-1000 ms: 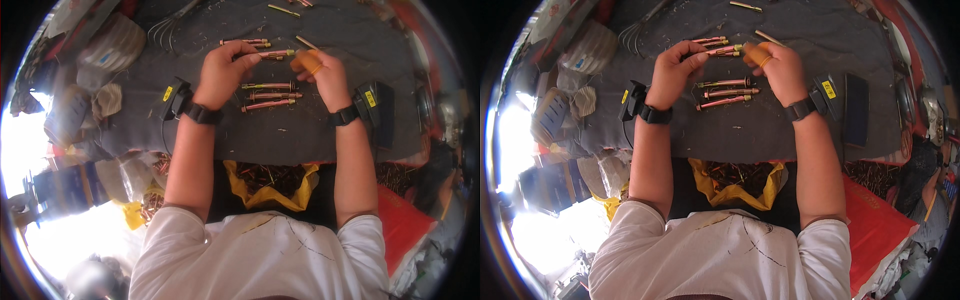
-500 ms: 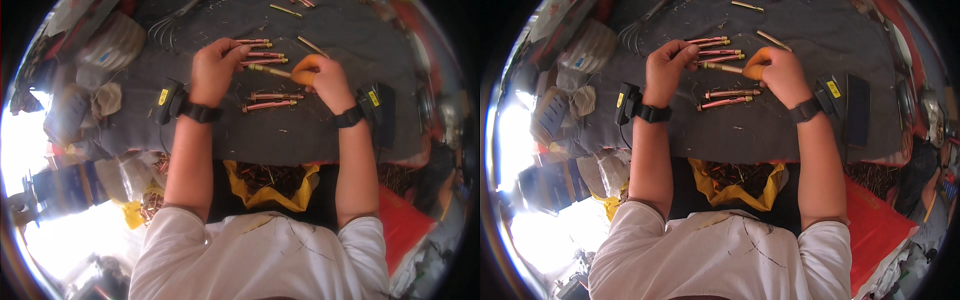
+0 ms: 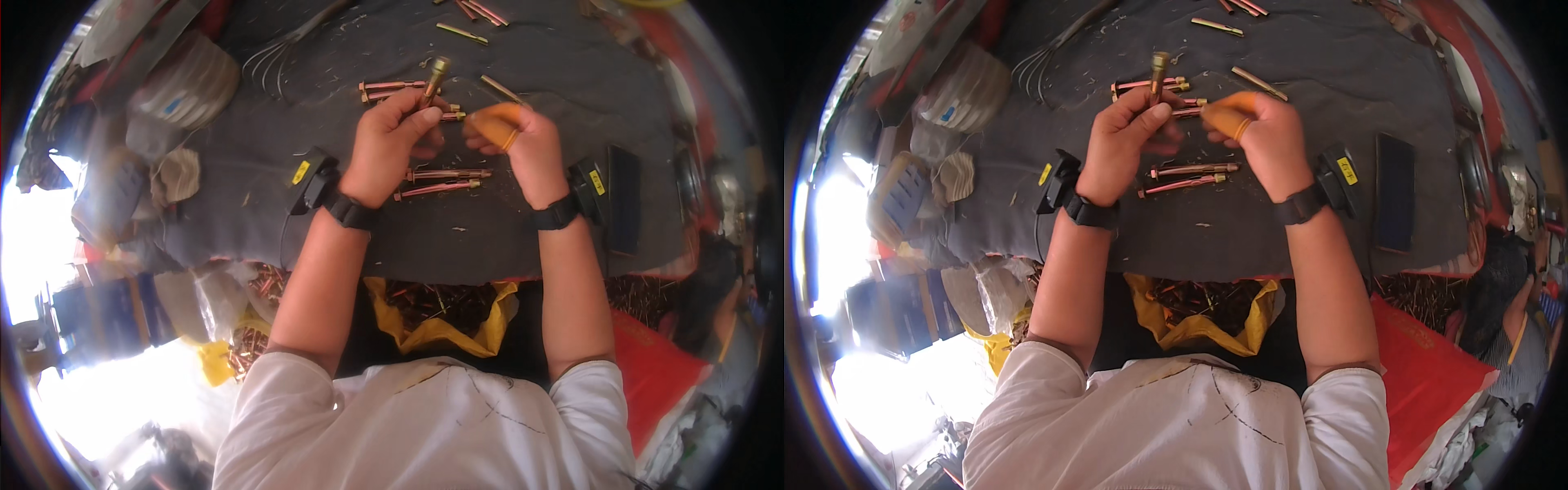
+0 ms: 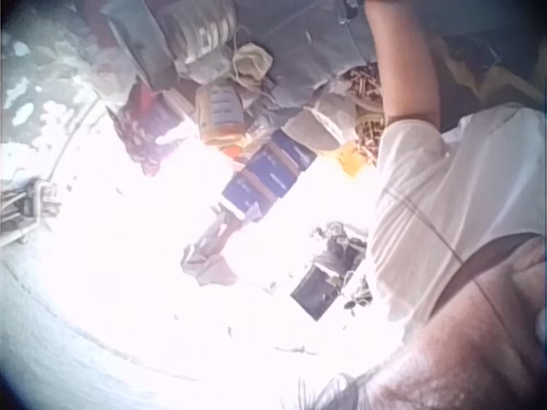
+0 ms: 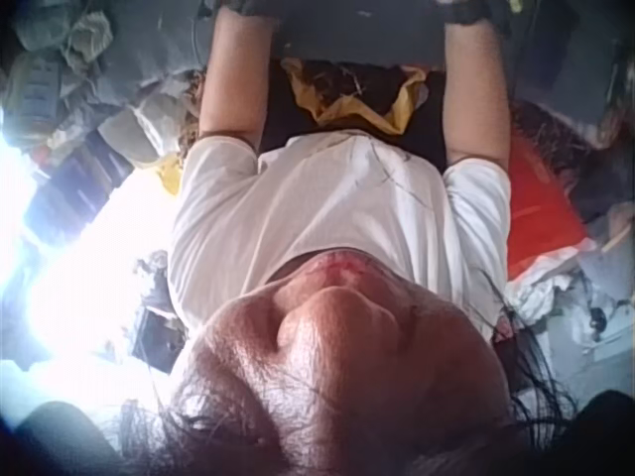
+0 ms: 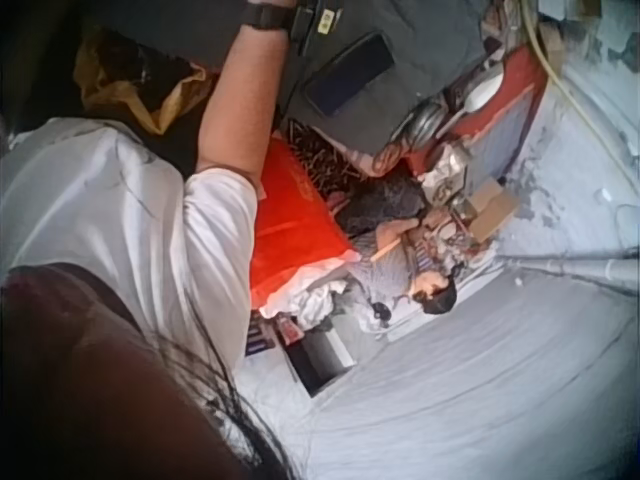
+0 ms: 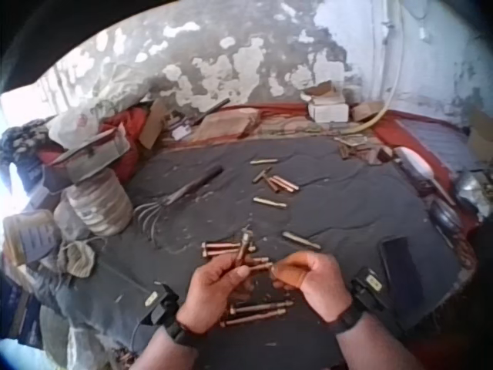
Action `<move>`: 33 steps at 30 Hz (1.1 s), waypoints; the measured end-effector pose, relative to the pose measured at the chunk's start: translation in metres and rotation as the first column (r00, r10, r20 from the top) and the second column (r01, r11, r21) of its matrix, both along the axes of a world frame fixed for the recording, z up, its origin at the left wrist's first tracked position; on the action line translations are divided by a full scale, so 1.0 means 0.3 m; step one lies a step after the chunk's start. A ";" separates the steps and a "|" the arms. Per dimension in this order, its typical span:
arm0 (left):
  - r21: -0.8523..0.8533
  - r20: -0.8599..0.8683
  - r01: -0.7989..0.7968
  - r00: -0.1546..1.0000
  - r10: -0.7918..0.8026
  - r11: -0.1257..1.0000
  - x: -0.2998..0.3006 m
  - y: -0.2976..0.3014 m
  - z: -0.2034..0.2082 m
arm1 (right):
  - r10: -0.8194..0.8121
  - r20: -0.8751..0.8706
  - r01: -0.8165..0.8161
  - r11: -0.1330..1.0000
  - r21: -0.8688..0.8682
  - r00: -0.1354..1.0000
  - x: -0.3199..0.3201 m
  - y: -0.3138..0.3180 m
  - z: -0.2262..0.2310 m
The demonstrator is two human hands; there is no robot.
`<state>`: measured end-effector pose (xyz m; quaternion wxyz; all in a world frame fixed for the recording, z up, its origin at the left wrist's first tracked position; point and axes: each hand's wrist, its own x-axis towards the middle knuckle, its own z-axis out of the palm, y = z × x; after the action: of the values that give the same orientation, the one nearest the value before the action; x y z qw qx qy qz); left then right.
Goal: The person is assembling rubber rings onto metal bolts at a workstation.
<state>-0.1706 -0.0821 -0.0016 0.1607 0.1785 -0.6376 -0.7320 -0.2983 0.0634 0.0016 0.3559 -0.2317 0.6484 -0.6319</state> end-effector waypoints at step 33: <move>-0.269 0.066 -0.034 0.996 0.053 0.963 0.001 0.003 0.000 | -0.039 -0.270 0.004 0.991 -0.130 0.962 -0.020 0.017 -0.012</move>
<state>-0.1702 -0.0813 -0.0015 0.1760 0.1958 -0.7319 -0.6285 -0.3042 0.0686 -0.0021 0.2408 -0.3317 0.6515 -0.6384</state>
